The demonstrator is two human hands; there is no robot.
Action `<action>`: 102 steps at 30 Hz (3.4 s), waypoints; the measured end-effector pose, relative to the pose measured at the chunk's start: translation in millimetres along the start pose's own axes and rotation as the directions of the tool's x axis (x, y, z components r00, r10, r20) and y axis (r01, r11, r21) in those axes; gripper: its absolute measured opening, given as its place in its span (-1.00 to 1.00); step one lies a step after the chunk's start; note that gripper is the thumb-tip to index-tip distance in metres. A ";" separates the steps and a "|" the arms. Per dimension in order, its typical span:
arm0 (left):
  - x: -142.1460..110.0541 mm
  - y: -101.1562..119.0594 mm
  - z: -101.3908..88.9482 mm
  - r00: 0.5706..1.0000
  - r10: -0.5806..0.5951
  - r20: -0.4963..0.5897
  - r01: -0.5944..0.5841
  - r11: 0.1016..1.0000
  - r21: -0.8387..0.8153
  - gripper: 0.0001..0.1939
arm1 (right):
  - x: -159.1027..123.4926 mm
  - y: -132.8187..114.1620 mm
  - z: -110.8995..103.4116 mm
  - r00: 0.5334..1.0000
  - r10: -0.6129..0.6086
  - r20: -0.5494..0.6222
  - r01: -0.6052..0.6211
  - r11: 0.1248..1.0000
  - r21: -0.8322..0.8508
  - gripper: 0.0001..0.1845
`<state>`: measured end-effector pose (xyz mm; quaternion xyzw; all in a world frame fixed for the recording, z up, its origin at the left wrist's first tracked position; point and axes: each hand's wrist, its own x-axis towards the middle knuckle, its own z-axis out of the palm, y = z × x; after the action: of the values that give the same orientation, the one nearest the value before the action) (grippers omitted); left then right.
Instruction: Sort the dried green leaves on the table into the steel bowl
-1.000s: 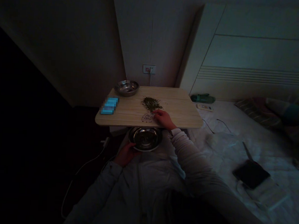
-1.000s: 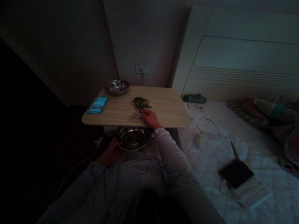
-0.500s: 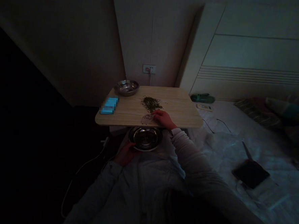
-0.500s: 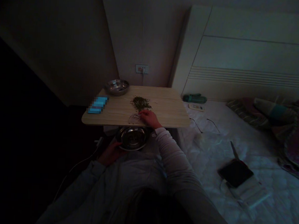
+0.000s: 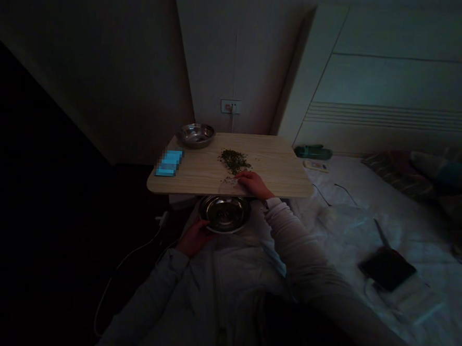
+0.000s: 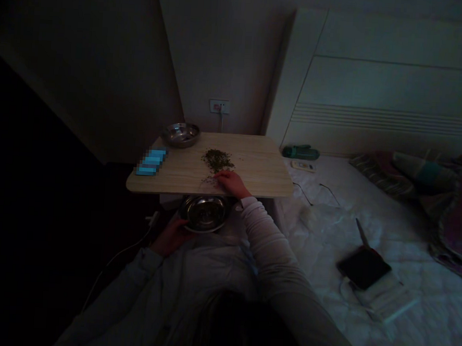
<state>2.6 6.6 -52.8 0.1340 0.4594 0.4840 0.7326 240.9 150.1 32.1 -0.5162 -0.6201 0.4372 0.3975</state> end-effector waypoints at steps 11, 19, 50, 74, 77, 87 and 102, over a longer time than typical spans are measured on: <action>-3.0 -1.3 1.6 1.000 0.009 0.003 -0.009 1.000 0.012 -0.36 | -1.2 20.6 -30.1 0.955 0.048 -0.292 0.005 0.984 0.180 -0.73; 3.5 -3.7 -3.8 0.999 0.018 0.036 -0.020 0.999 0.047 -0.35 | -10.7 19.9 -34.1 0.953 0.024 -0.303 -0.011 0.999 0.045 -0.71; -4.0 2.2 3.1 1.000 -0.004 0.008 0.004 0.999 0.043 -0.37 | -18.2 8.6 -28.7 0.978 0.032 -0.207 -0.052 0.995 -0.091 -0.76; 0.9 -0.7 -2.4 0.999 0.009 0.035 -0.010 1.000 0.022 -0.41 | -23.2 4.2 -28.8 0.996 0.006 -0.092 -0.013 0.997 -0.074 -0.80; -3.3 1.6 2.6 1.000 0.002 0.010 -0.002 1.000 0.029 -0.44 | -23.3 5.1 -29.0 0.998 0.025 -0.056 -0.025 1.000 -0.001 -0.81; -0.2 -1.2 -0.1 1.000 -0.003 -0.001 0.003 0.999 0.046 -0.42 | -9.4 6.8 -27.2 0.979 0.080 -0.188 -0.079 0.997 0.013 -0.72; -2.2 -1.6 1.8 1.000 0.008 -0.002 -0.008 1.000 0.004 -0.59 | 28.5 17.2 14.7 0.951 -0.085 -0.296 0.034 0.984 -0.173 -0.66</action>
<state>4.8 4.4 -51.7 0.1365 0.4605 0.4861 0.7301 227.7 177.8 12.5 -0.5892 -0.6014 0.2879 0.4563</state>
